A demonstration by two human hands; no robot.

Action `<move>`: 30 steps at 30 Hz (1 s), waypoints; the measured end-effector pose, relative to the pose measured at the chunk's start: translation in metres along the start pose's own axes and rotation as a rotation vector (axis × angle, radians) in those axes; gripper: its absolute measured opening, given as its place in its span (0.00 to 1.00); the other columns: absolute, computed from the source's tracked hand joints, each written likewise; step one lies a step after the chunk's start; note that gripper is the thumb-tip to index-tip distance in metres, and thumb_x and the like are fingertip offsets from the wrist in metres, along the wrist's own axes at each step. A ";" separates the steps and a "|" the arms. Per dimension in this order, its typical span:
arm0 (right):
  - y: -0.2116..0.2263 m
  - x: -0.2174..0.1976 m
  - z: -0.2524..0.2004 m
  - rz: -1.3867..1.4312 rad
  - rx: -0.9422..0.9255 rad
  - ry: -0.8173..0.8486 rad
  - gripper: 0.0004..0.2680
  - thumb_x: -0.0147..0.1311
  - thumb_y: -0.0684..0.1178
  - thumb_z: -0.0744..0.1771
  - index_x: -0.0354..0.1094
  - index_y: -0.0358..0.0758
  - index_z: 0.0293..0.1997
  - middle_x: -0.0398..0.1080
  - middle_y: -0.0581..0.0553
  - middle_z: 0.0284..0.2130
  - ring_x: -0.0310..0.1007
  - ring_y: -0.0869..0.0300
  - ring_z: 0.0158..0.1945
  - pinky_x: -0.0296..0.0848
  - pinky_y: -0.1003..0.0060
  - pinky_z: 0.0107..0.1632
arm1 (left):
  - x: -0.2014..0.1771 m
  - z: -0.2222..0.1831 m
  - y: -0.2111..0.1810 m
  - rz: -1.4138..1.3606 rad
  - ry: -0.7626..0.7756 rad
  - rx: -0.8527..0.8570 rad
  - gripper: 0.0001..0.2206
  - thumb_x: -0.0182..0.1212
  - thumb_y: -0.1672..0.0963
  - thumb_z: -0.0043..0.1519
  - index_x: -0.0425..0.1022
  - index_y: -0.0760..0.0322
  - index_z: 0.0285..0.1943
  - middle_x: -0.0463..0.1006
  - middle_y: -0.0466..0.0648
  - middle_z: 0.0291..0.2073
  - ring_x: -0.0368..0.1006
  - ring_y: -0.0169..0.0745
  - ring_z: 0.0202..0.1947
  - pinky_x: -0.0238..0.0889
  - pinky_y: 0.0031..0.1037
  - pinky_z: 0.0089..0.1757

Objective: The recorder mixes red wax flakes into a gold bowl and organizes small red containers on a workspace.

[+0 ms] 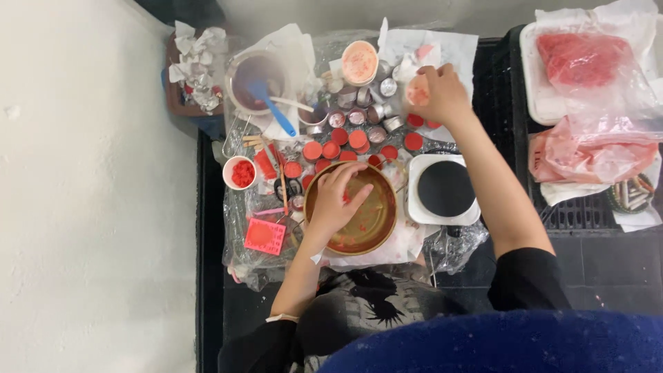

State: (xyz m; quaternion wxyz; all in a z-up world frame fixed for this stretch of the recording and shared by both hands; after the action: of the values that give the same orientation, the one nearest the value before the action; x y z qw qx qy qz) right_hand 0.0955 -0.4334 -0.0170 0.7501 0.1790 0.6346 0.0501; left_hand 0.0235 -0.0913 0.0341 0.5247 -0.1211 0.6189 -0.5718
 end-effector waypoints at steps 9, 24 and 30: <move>0.032 0.003 0.006 0.114 -0.046 0.012 0.32 0.76 0.58 0.53 0.66 0.47 0.62 0.63 0.33 0.54 0.66 0.39 0.58 0.71 0.46 0.53 | 0.022 0.032 0.001 0.155 0.020 -0.001 0.22 0.64 0.47 0.62 0.73 0.58 0.62 0.76 0.46 0.57 0.72 0.44 0.58 0.53 0.40 0.57; -0.023 -0.178 -0.168 0.358 0.257 -0.126 0.18 0.64 0.47 0.65 0.70 0.37 0.62 0.72 0.39 0.56 0.69 0.48 0.40 0.70 0.58 0.48 | 0.081 0.113 -0.071 -0.128 0.462 0.071 0.21 0.64 0.48 0.63 0.74 0.58 0.61 0.79 0.46 0.52 0.77 0.42 0.52 0.70 0.33 0.50; -0.206 -0.152 -0.270 0.642 0.680 -0.793 0.10 0.56 0.48 0.74 0.68 0.33 0.59 0.76 0.42 0.44 0.74 0.66 0.35 0.72 0.71 0.36 | 0.206 0.153 -0.090 -0.599 0.578 0.010 0.22 0.61 0.50 0.66 0.71 0.62 0.66 0.78 0.47 0.57 0.76 0.38 0.52 0.67 0.31 0.51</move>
State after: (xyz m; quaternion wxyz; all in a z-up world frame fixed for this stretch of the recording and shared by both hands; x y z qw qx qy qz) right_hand -0.2265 -0.6155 0.0213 0.7776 0.5955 0.2019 -0.0023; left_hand 0.0172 -0.3630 0.0353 0.1406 -0.1277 0.6752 -0.7128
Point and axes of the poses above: each hand's wrist, its own z-axis towards the middle knuckle, its own x-axis out of the palm, y = z × x, the point moved 2 cm from there along z, towards the middle knuckle
